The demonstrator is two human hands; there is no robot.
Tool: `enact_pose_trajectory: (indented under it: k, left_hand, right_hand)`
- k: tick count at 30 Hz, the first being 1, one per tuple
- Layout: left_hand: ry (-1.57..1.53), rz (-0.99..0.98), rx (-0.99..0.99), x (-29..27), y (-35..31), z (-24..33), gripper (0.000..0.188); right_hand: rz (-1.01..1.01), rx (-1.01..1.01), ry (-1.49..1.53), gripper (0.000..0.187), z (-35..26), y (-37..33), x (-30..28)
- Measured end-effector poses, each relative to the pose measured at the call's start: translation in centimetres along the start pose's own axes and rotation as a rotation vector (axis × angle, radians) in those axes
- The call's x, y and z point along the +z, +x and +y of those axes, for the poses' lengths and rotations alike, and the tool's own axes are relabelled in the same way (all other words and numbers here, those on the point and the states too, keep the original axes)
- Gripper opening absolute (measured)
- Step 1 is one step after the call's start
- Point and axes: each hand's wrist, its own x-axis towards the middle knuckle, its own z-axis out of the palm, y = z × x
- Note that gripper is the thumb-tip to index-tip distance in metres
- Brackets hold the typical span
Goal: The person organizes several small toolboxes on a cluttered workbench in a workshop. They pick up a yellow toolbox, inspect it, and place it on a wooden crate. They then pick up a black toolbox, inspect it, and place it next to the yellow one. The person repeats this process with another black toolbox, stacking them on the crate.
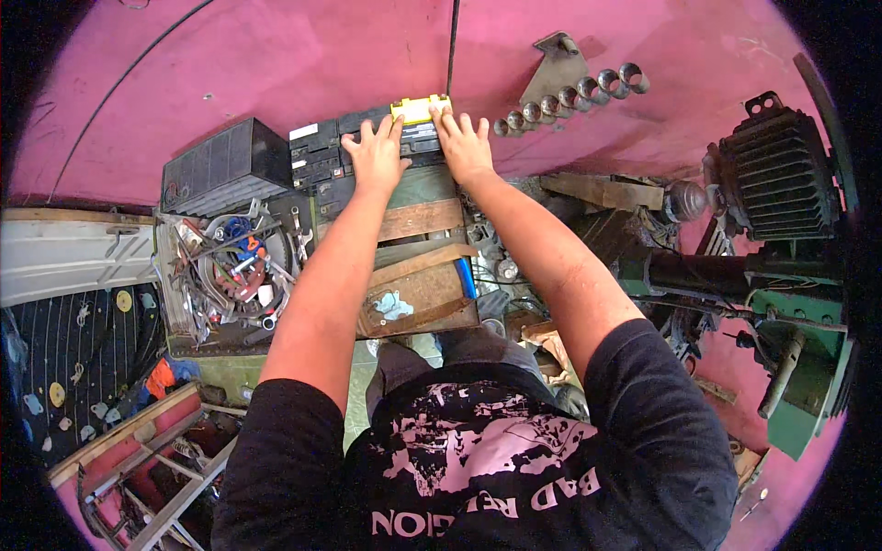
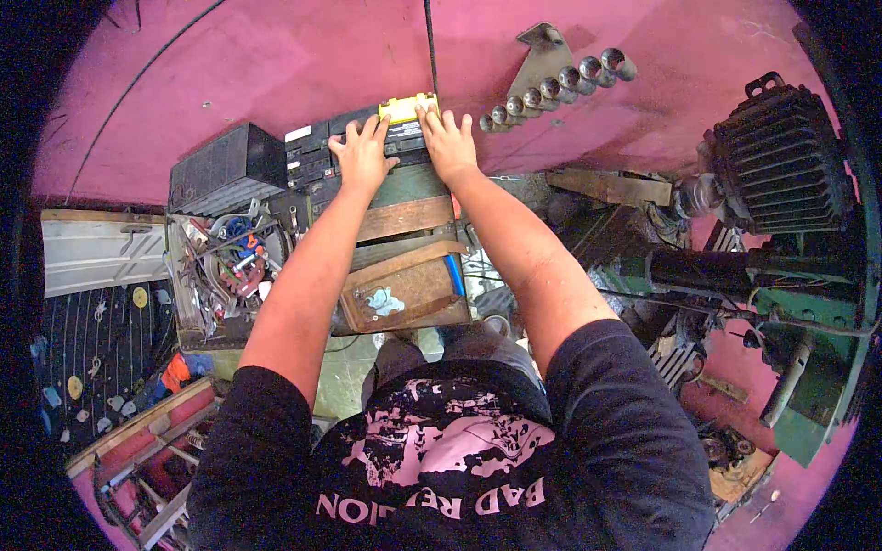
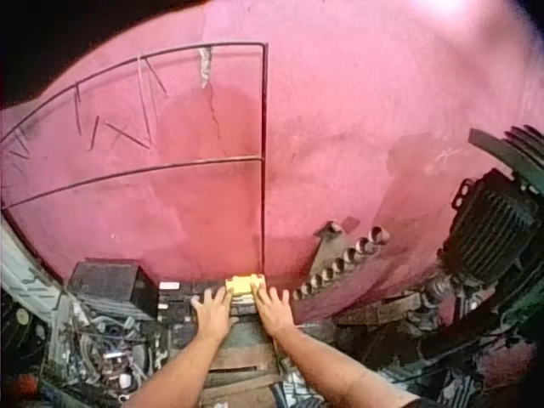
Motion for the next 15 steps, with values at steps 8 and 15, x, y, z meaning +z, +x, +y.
enact_pose_trajectory:
  k: [8, 15]
  left_hand:
    - [-0.127, -0.037, -0.014, -2.7, -1.1, 0.3, 0.091]
    - [-0.364, 0.356, -0.110, -5.9, -26.5, -2.1, 0.049]
  right_hand:
    - [-0.038, -0.013, 0.031, 0.077, 0.8, 0.5, -2.4]
    - [0.086, -0.048, 0.606, 0.074, -5.1, -13.9, -11.4]
